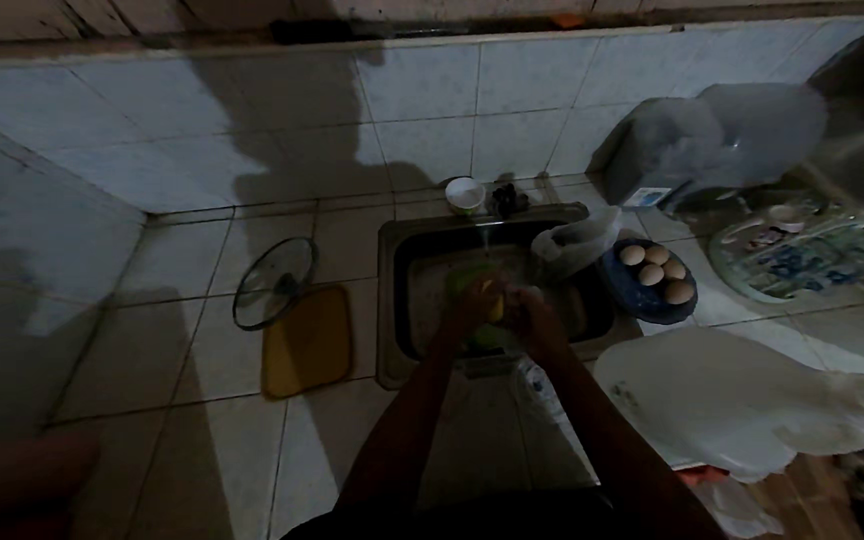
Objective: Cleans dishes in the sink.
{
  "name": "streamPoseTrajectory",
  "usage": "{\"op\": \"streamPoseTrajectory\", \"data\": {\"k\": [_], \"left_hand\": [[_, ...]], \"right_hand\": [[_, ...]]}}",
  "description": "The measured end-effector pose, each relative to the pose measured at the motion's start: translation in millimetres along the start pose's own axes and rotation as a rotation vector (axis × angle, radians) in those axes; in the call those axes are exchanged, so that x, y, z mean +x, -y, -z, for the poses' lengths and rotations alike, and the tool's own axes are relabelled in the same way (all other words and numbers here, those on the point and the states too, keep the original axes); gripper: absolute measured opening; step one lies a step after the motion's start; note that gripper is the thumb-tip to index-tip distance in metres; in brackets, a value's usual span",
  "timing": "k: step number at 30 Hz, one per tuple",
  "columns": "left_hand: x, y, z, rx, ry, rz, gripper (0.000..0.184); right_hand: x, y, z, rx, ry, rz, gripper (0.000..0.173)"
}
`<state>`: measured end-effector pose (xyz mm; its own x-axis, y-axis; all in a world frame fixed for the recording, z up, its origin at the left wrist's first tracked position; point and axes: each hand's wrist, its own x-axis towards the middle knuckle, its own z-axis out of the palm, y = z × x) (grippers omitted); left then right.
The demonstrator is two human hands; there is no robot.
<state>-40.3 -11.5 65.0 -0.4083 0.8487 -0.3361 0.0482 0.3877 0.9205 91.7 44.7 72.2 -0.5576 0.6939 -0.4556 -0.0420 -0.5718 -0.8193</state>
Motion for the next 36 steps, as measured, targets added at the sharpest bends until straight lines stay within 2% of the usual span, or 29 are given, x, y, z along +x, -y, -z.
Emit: {"op": "streamPoseTrajectory", "data": {"k": [2,6,7,10,12,14,16,18,21,25,28,31,33,36], "left_hand": [[-7,3,0,-0.013,-0.097,0.063,0.04],[-4,4,3,0.061,-0.22,0.149,0.046],[-7,3,3,0.07,-0.199,0.142,0.046],[-17,7,2,0.062,-0.097,-0.046,0.043],[-20,12,-2,0.021,-0.211,-0.019,0.038],[-16,17,0,0.083,-0.383,0.079,0.044],[-16,27,8,0.189,-0.415,0.173,0.049],[-31,39,14,0.236,-0.391,0.197,0.046],[-69,45,20,0.349,-0.346,0.075,0.04],[-117,99,5,0.737,-0.195,-0.323,0.029],[-137,116,-13,0.796,-0.002,-0.212,0.04],[-141,145,-26,0.863,-0.106,-0.303,0.048],[-141,136,-27,0.891,-0.097,-0.246,0.048],[-134,110,-10,0.846,-0.029,-0.167,0.039]], "right_hand": [[-2,-1,4,0.004,0.031,-0.073,0.027],[-4,-1,-2,0.009,0.033,-0.109,0.031],[-3,-1,-3,0.014,0.018,-0.11,0.031],[1,1,1,0.011,-0.004,-0.126,0.028],[1,1,5,-0.076,0.066,-0.122,0.031],[2,4,8,-0.221,0.143,-0.086,0.033],[1,11,12,-0.444,0.214,-0.029,0.033],[-3,19,16,-0.753,0.291,0.044,0.033],[-19,30,15,-1.144,0.43,0.139,0.033],[-39,22,13,-1.496,0.46,0.32,0.036],[-40,5,19,-1.661,0.464,0.386,0.033],[-41,-4,22,-1.732,0.504,0.319,0.033],[-44,-10,27,-1.706,0.481,0.347,0.032],[-51,-16,32,-1.712,0.467,0.385,0.032]]}}
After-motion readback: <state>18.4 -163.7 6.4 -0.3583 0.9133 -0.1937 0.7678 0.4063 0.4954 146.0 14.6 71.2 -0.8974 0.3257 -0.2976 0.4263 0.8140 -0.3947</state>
